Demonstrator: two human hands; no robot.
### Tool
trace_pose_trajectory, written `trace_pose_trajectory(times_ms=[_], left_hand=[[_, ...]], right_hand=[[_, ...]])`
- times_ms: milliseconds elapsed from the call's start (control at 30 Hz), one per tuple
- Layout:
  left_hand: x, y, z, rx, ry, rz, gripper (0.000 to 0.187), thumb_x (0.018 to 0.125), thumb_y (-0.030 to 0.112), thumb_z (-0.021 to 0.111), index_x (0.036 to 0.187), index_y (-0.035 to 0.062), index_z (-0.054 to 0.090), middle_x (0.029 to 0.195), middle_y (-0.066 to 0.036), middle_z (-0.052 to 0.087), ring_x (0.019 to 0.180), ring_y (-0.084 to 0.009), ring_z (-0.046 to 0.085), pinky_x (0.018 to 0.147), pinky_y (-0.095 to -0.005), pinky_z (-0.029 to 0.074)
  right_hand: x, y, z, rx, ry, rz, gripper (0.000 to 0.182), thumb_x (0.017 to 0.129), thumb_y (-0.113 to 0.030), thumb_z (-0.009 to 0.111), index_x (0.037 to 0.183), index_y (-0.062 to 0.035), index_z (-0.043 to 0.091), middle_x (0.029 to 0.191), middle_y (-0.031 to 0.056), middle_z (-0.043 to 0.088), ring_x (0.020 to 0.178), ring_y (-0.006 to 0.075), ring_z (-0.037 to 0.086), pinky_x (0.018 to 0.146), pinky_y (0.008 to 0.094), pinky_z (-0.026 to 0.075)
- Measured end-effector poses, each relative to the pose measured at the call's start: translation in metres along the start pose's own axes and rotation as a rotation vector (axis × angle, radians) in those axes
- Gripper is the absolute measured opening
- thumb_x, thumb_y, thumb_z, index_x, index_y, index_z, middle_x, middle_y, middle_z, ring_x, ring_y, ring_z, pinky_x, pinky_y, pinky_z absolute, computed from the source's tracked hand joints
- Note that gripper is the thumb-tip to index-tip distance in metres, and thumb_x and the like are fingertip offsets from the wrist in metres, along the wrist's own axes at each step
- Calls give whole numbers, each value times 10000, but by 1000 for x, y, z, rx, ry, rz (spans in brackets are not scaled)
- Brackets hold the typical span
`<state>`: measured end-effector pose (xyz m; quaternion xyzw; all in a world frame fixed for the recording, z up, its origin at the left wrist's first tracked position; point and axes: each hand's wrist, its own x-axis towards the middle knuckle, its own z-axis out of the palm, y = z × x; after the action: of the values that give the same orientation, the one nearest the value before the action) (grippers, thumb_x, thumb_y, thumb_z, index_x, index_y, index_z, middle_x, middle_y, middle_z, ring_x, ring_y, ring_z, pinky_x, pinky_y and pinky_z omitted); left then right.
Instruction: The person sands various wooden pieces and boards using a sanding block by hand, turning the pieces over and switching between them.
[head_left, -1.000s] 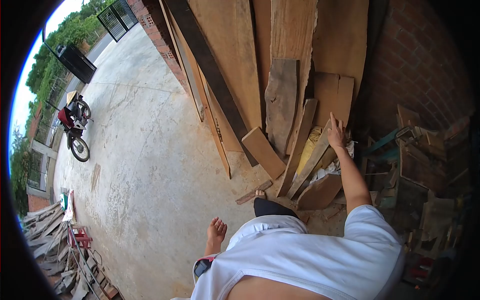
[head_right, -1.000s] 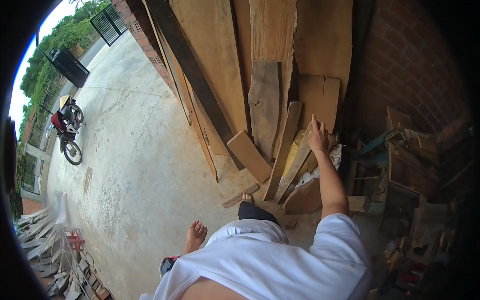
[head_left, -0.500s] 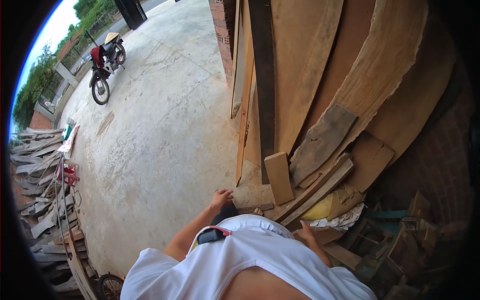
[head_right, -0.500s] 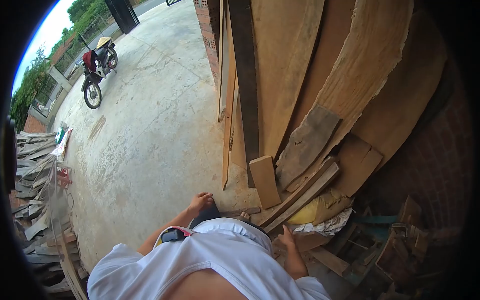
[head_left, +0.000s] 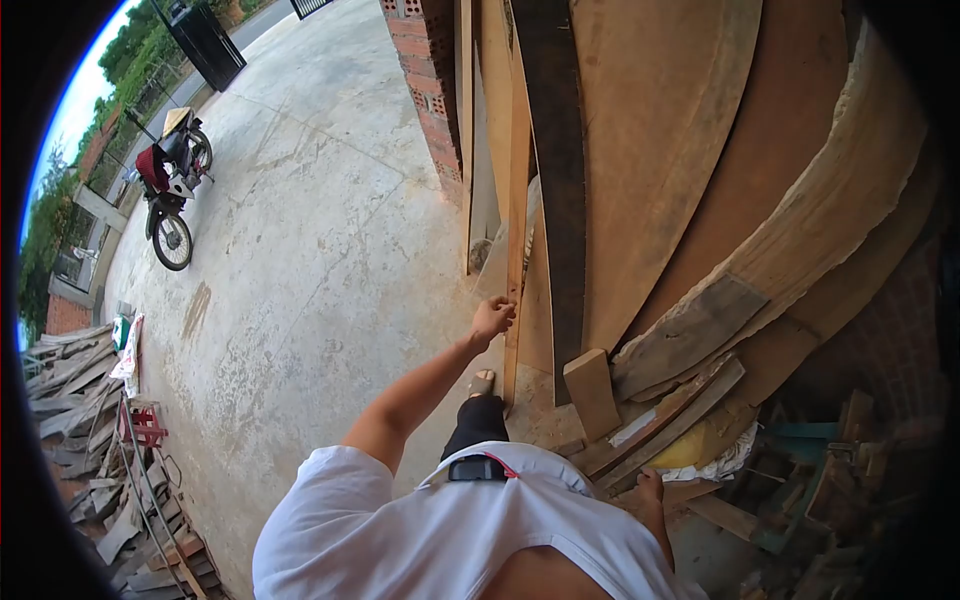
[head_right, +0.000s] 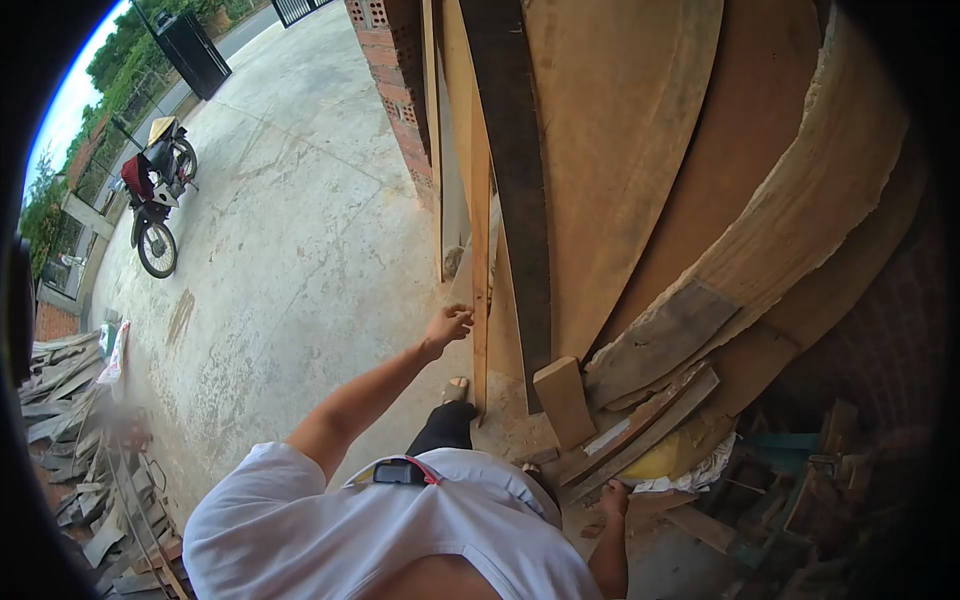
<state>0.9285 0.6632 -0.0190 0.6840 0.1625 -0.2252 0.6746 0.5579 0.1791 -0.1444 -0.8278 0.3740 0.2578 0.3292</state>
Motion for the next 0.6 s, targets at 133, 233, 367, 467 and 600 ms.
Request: trace_pose_trajectory(times_ms=[133, 233, 367, 467, 600], left_hand=[[99, 113, -24, 121, 122, 291, 464, 925, 193, 624, 1337, 28, 490, 1008, -141, 655, 902, -224, 630, 779, -344, 517], [170, 186, -24, 236, 361, 475, 711, 875, 275, 701, 1459, 62, 356, 1309, -253, 528, 1189, -353, 541, 979, -430, 462], [263, 237, -11, 138, 414, 750, 839, 779, 360, 786, 1445, 71, 365, 1380, -244, 493, 1263, -370, 495, 1032, -416, 425], [264, 268, -9, -44, 200, 487, 671, 755, 289, 782, 1310, 29, 509, 1223, -211, 631, 1142, -337, 608, 971, -384, 470], [275, 267, -10, -16, 258, 506, 364, 709, 146, 719, 1032, -11, 661, 972, -160, 723, 913, -278, 700, 841, -357, 526]], right_hand=[[-65, -149, 31, -36, -95, -283, 423, 887, -222, 583, 1268, -39, 599, 1096, 212, 677, 1038, 340, 655, 906, 406, 493], [-105, -221, 43, -51, -105, -271, 441, 891, -208, 573, 1298, -39, 580, 1113, 209, 673, 1044, 339, 651, 908, 411, 495], [-142, -242, 57, -106, -30, -48, 438, 889, -199, 572, 1299, -47, 585, 1123, 215, 670, 1056, 337, 649, 913, 422, 499], [-167, -216, 71, -161, -34, 102, 434, 894, -204, 570, 1298, -46, 585, 1131, 215, 669, 1064, 332, 649, 914, 422, 501], [-202, -165, 96, -117, -173, 206, 447, 884, -268, 606, 1269, -41, 602, 1086, 195, 702, 1020, 309, 683, 894, 395, 526]])
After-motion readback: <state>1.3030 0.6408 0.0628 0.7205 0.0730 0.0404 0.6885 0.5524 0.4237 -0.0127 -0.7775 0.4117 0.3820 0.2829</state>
